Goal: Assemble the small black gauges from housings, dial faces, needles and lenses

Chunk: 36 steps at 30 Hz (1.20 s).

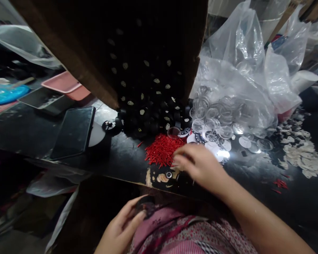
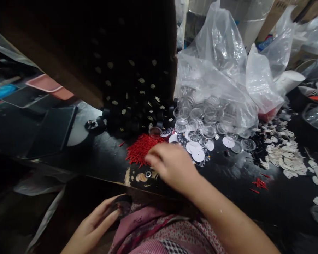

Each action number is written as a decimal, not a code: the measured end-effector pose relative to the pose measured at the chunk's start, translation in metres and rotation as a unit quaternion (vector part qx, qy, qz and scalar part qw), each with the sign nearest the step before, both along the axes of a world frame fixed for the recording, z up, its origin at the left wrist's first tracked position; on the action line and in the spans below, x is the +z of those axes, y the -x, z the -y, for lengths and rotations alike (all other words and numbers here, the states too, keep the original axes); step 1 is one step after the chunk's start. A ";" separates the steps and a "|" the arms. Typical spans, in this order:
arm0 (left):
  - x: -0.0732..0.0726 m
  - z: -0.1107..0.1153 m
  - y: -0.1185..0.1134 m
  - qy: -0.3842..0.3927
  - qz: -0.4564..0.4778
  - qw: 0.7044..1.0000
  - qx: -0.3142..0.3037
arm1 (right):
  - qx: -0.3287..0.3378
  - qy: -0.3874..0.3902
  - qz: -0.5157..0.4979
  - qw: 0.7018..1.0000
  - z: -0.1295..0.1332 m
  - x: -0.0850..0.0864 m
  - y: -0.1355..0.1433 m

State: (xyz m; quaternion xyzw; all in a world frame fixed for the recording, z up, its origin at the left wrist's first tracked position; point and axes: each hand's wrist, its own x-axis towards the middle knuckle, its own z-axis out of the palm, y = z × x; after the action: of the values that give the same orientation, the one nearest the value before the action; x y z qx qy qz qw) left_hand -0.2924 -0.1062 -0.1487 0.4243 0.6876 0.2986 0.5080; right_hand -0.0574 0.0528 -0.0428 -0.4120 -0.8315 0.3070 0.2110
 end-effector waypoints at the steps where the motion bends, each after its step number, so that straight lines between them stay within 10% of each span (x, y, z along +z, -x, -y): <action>1: -0.008 0.007 0.014 -0.005 -0.057 0.998 0.037 | -0.033 -0.029 0.006 0.999 -0.009 0.002 0.001; 5: 0.009 0.003 0.041 -0.149 -0.266 0.951 0.054 | 0.002 -0.027 0.004 1.000 -0.018 0.002 0.010; 10: 0.058 -0.098 0.016 -0.313 -0.319 0.895 0.000 | 0.003 0.014 -0.017 1.000 0.005 -0.002 0.016; 16: 0.041 -0.190 0.007 -0.331 -0.291 0.897 -0.012 | -0.036 0.071 -0.030 0.996 0.031 -0.008 -0.010; 24: 0.052 -0.132 0.005 -0.259 0.027 0.952 0.164 | -0.175 0.033 0.053 0.983 0.037 -0.020 -0.065; 28: 0.056 -0.102 -0.035 -0.016 0.380 0.885 0.267 | -0.304 -0.039 0.164 0.938 0.013 -0.034 -0.096; 36: 0.067 -0.089 -0.094 0.017 0.475 0.853 0.217 | -0.272 -0.031 0.006 0.962 0.025 -0.034 -0.069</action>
State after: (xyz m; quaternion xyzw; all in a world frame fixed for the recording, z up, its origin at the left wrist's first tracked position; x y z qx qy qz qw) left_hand -0.1980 -0.0171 -0.0820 0.0621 0.4420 0.5551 0.7018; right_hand 0.0116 0.0277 -0.0764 -0.6176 -0.6985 0.2099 0.2944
